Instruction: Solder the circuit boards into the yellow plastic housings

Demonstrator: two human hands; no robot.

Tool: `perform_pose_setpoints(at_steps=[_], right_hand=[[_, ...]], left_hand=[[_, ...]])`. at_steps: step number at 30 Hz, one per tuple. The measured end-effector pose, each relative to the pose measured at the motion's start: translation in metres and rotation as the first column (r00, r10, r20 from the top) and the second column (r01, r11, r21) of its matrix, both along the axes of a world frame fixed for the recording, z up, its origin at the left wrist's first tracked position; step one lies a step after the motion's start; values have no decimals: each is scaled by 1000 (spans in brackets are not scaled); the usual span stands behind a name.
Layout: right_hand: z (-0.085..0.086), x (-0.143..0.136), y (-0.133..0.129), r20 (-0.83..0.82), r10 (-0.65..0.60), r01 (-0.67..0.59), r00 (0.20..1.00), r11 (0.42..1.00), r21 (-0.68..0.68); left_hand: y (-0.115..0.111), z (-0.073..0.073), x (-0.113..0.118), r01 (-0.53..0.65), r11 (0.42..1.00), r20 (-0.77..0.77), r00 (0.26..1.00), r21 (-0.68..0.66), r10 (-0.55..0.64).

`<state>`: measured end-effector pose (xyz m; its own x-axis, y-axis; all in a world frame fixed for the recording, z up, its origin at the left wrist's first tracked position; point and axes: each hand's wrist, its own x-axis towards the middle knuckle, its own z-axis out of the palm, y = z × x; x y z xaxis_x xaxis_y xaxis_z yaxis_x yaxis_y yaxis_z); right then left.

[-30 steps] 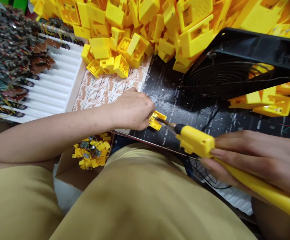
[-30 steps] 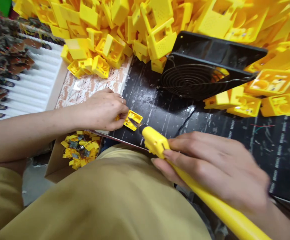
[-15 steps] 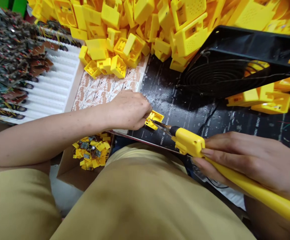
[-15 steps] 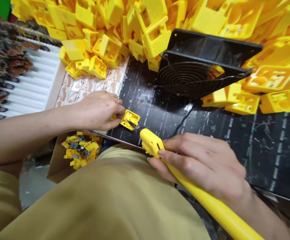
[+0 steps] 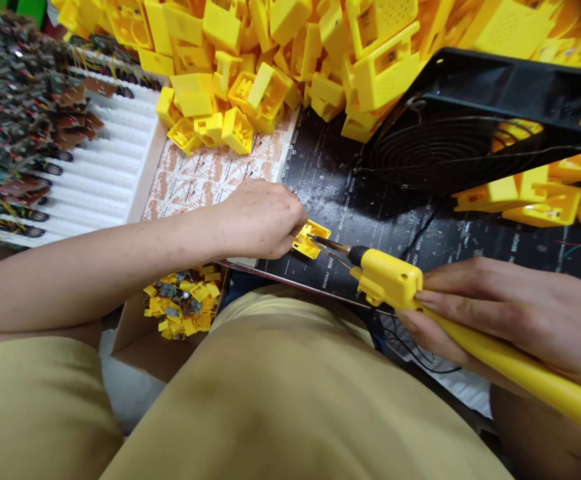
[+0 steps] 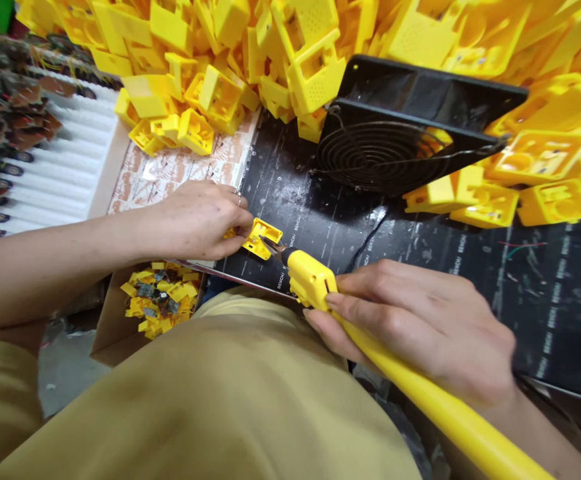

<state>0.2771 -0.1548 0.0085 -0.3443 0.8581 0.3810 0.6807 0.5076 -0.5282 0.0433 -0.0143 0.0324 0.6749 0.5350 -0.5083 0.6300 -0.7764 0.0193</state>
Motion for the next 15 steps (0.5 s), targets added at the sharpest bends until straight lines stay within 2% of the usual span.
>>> perform_pose_setpoints(at_steps=[5, 8, 11, 13, 15], right_hand=[[-1, -1, 3, -27, -17, 17, 1000, 1000, 13], [-3, 8, 13, 49, 165, -168, 985, 984, 60], [-2, 11, 22, 138, 359, -374, 923, 922, 100], [-2, 8, 22, 99, 332, -344, 938, 926, 155], [-1, 4, 18, 30, 227, -229, 973, 959, 170]], left_hand=[[-1, 0, 1, -10, 1000, -14, 1000, 8, 10], [0, 0, 1, -9, 1000, 4, 1000, 12, 9], [0, -1, 2, 2, 1000, -1, 1000, 22, -2], [0, -1, 3, 0, 1000, -9, 1000, 23, 1], [0, -1, 3, -11, 1000, -8, 1000, 11, 11]])
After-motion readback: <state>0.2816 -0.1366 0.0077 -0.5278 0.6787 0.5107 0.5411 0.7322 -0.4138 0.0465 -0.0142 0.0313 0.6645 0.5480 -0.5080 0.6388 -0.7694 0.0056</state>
